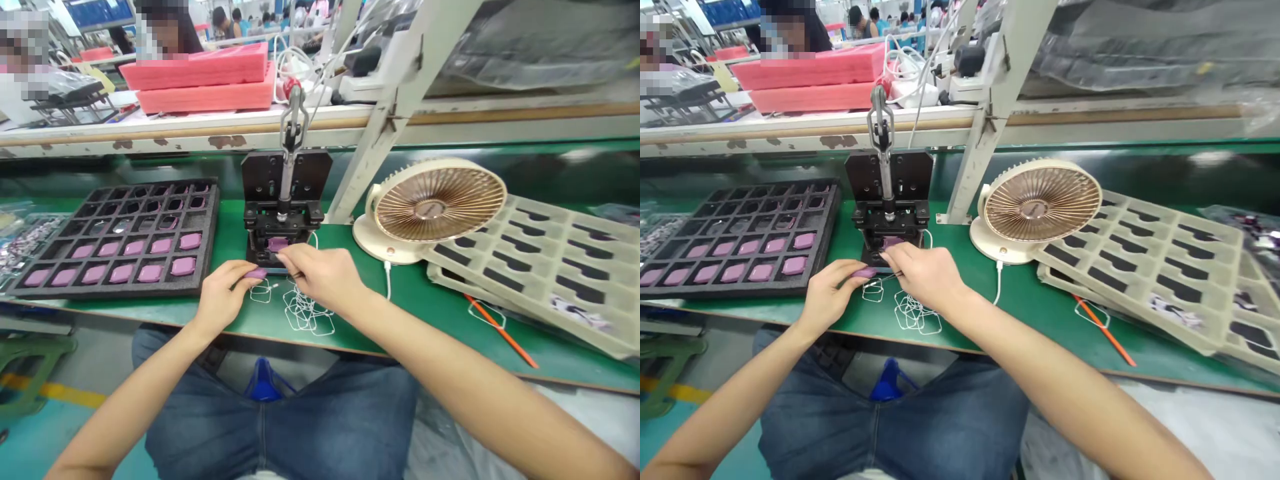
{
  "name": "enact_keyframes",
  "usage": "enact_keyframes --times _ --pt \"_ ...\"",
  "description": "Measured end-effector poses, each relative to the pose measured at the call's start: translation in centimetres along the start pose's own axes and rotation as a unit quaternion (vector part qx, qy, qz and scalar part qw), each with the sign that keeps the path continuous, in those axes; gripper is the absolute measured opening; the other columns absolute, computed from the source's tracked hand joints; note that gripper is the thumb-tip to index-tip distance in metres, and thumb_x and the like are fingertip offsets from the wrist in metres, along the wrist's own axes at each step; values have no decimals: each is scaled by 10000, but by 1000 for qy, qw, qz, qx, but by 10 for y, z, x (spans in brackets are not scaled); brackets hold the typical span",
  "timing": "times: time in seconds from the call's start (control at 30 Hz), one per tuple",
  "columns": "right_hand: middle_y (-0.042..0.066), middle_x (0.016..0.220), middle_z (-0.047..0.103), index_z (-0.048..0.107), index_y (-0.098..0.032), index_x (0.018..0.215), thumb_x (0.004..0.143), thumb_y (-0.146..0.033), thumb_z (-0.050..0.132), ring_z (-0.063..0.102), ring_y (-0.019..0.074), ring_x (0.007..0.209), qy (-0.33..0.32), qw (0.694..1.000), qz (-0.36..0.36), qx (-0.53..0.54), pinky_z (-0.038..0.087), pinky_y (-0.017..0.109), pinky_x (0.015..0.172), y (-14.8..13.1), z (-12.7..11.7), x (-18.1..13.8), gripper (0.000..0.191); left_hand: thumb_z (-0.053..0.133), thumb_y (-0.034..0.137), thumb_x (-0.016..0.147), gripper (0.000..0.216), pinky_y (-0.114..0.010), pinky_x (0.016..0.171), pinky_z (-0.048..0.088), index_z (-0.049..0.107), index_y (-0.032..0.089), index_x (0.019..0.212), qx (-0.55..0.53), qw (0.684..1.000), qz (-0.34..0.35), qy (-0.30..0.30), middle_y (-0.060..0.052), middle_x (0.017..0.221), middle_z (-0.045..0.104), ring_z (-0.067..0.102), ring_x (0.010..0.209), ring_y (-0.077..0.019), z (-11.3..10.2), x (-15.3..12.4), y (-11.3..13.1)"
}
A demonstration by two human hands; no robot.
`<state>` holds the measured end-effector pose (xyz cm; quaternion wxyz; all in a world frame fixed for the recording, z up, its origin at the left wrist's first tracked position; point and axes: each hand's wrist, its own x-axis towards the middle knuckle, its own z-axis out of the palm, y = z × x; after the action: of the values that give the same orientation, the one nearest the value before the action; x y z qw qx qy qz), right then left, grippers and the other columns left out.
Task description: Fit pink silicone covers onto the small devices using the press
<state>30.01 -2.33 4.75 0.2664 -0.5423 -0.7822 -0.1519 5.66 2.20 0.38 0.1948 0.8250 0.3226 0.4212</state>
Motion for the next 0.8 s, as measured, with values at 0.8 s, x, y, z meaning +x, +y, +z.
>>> enact_keyframes --times 0.8 --pt "-13 1526 637 481 -426 1623 1068 -197 551 734 262 1244 11 989 -26 145 661 421 992 -2 -6 -26 604 701 251 1021 193 -469 1006 623 745 165 1188 102 989 30 -103 -99 1246 758 731 1135 -251 68 63 -17"
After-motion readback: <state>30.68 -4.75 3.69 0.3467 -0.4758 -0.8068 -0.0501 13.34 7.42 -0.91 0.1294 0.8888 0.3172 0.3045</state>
